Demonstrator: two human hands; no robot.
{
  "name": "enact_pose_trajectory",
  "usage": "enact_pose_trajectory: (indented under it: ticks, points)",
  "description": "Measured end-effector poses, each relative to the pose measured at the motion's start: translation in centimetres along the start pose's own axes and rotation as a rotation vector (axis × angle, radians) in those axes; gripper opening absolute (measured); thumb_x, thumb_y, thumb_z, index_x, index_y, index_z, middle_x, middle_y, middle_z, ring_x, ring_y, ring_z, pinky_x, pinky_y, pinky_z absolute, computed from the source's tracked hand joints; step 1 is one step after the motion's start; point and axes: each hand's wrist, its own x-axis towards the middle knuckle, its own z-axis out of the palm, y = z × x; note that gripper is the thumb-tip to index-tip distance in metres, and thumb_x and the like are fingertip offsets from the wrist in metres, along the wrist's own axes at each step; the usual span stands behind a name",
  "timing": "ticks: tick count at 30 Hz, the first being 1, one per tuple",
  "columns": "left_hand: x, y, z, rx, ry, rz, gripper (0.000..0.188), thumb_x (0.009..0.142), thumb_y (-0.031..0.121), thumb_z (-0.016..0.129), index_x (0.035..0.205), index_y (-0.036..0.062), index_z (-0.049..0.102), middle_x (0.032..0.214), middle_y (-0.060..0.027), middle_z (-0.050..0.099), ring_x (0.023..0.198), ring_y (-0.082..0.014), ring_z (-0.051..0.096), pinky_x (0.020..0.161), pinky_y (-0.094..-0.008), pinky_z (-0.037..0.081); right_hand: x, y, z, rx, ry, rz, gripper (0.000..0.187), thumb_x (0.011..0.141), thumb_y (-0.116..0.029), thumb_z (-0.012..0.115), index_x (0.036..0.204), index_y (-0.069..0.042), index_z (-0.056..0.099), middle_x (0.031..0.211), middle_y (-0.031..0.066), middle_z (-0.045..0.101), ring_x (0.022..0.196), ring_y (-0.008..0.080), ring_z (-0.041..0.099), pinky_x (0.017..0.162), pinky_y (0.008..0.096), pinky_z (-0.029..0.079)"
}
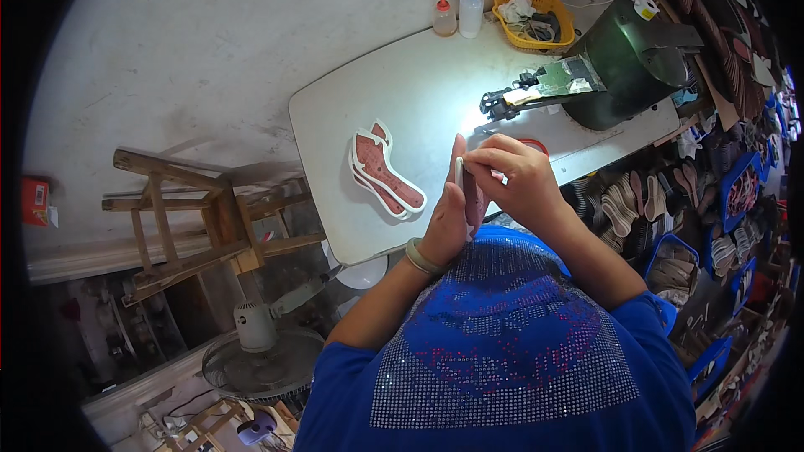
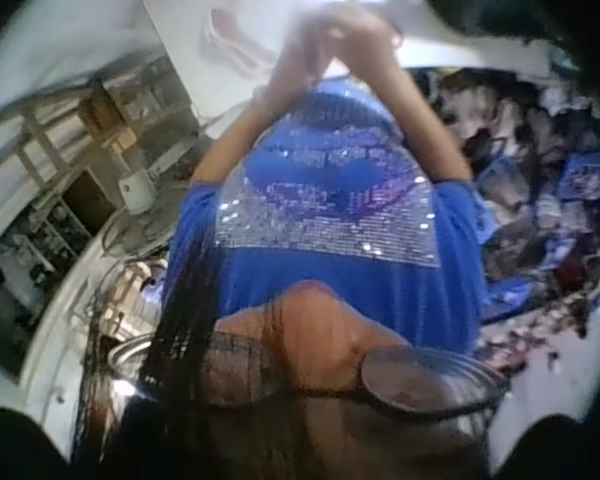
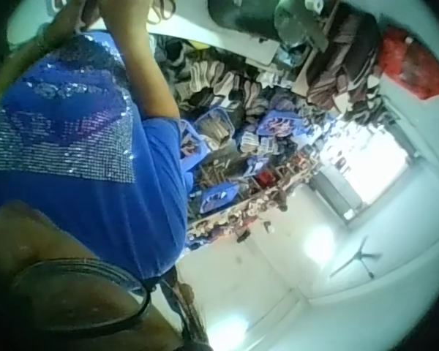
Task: The person assembles pink and white shoe insoles by hand, pressing the edges together and peeling off protective strips. They use scissors to trim excess material from the insoles and then stack the finished pieces. Finally, the person carries the stack of insoles to a nearby table and places them into a blue bin.
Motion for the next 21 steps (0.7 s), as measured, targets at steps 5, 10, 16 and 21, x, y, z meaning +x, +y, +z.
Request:
enact_pose_trajectory:
  ticks: [5, 10, 16, 21]
  points:
    - [0.3, -1.8, 0.7, 0.224, 0.174, 0.137, 0.088, 0.093, 0.064, 0.027, 0.149, 0.0072, -0.009, 0.118, -0.0044, 0.041, 0.092, -0.0077, 0.035, 0.075, -0.0214, 0.031, -0.4, -0.2, 0.9, -0.088, 0.093, -0.1, 0.004, 0.074, -0.005, 0.067, 0.076, -0.005, 0.063, 0.073, 0.0043, 0.06, 0.059, 0.0209, 0.061, 0.053, 0.0308, 0.049]
    - [-0.4, -1.7, -1.1, 0.37, 0.081, 0.001, 0.087, 0.093, 0.065, 0.027, 0.149, 0.0089, -0.009, 0.121, -0.0055, 0.048, 0.092, -0.0072, 0.049, 0.075, -0.021, 0.042, -0.4, 0.2, 1.2, -0.17, 0.132, -0.124, 0.005, 0.073, -0.005, 0.066, 0.075, -0.004, 0.061, 0.071, 0.005, 0.059, 0.058, 0.0216, 0.06, 0.053, 0.0314, 0.049]
    - [0.2, -1.5, -0.4, -0.133, -0.03, -0.063, 0.088, 0.091, 0.066, 0.029, 0.149, 0.0115, -0.011, 0.146, -0.0107, 0.027, 0.129, -0.0189, 0.035, 0.103, -0.0328, 0.035, 0.2, 1.9, -0.2, 0.093, -0.06, 0.067, 0.009, 0.075, -0.001, 0.068, 0.083, 0.001, 0.065, 0.074, 0.0065, 0.059, 0.062, 0.0134, 0.06, 0.057, 0.0252, 0.049]
    - [0.5, -0.4, -0.1, 0.043, 0.011, -0.037, 0.086, 0.091, 0.066, 0.023, 0.149, 0.0113, -0.01, 0.135, -0.0104, 0.039, 0.098, -0.0115, 0.052, 0.078, -0.0251, 0.046, 0.3, 0.6, -0.4, 0.047, -0.065, 0.038, 0.013, 0.077, -0.004, 0.069, 0.089, 0.0, 0.068, 0.077, 0.0061, 0.061, 0.065, 0.0135, 0.062, 0.058, 0.0255, 0.051]
